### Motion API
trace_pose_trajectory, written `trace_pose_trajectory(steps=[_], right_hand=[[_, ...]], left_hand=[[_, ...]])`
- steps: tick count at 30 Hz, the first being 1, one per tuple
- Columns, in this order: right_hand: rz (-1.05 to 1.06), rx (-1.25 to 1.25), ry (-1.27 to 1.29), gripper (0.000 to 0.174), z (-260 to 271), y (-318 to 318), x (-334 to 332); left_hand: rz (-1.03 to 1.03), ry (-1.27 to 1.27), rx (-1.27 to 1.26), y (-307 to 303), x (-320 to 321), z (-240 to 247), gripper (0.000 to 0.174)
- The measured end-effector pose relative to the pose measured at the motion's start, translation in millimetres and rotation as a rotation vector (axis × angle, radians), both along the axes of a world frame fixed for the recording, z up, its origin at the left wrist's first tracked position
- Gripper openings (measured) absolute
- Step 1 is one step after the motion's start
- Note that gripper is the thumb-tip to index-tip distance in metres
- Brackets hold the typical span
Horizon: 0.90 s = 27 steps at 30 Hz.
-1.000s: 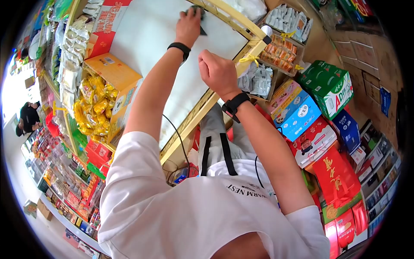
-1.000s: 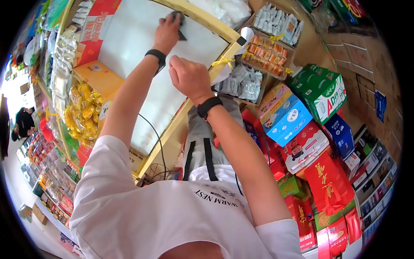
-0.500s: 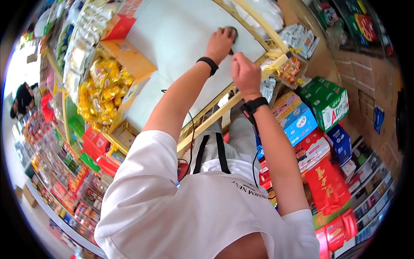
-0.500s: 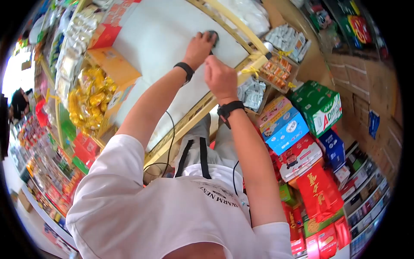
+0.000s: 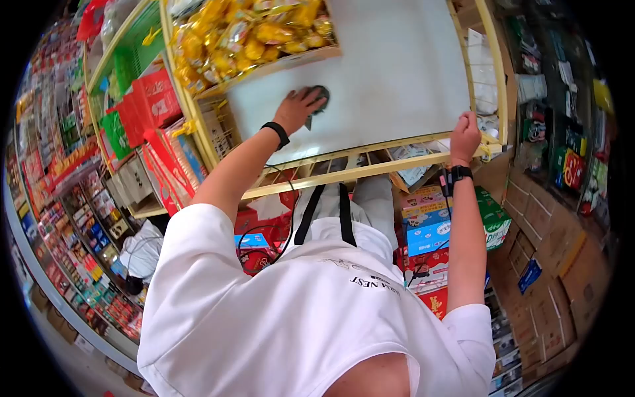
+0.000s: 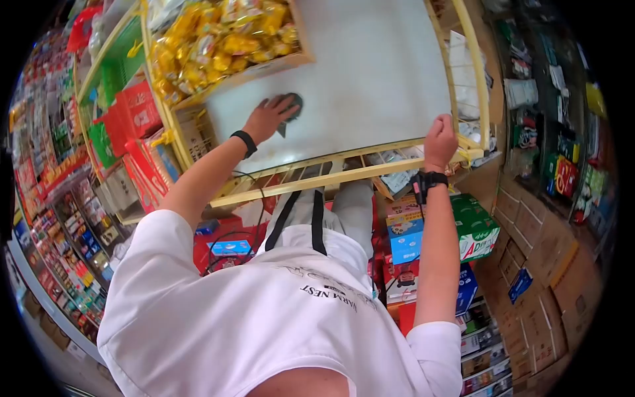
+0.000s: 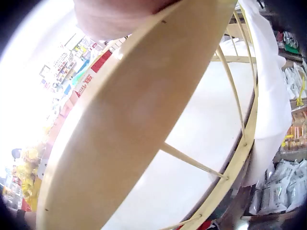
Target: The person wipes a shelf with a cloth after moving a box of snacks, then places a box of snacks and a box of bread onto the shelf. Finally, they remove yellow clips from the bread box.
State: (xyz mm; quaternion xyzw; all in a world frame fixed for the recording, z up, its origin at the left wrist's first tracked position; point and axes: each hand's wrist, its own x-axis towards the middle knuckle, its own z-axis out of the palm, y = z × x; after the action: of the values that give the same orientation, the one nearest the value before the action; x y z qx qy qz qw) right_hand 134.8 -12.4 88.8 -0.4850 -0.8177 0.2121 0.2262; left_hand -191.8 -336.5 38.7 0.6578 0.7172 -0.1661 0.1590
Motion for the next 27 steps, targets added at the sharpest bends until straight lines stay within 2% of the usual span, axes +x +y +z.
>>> trace_pose_trajectory(steps=[3, 5, 11, 14, 19, 21, 25, 27], right_hand=[[0.006, 0.018, -0.054, 0.019, -6, 1, 2], [-0.002, 0.019, -0.094, 0.02, -6, 5, 2], [-0.069, 0.051, -0.175, 0.021, -8, 11, 1], [-0.093, 0.047, -0.225, 0.023, -6, 10, -3], [-0.118, 0.052, -0.314, 0.025, -7, 12, 1], [-0.136, -0.002, -0.374, 0.028, -8, 16, 1], [-0.092, 0.062, -0.389, 0.024, -11, 16, -2], [-0.114, 0.075, -0.5, 0.022, -10, 17, -2]], left_hand=[[0.358, 0.025, -0.002, -61, -35, -9, 0.071], [0.493, 0.028, 0.024, -89, -47, -19, 0.071], [0.533, -0.204, 0.134, -73, -43, 2, 0.052], [0.595, -0.219, 0.13, -66, -32, -6, 0.062], [0.499, -0.257, 0.125, -52, -15, -12, 0.049], [0.511, -0.255, 0.132, -50, -17, -13, 0.05], [0.569, -0.254, 0.175, -54, -16, -20, 0.051], [0.58, -0.243, 0.215, -53, -16, -26, 0.051]])
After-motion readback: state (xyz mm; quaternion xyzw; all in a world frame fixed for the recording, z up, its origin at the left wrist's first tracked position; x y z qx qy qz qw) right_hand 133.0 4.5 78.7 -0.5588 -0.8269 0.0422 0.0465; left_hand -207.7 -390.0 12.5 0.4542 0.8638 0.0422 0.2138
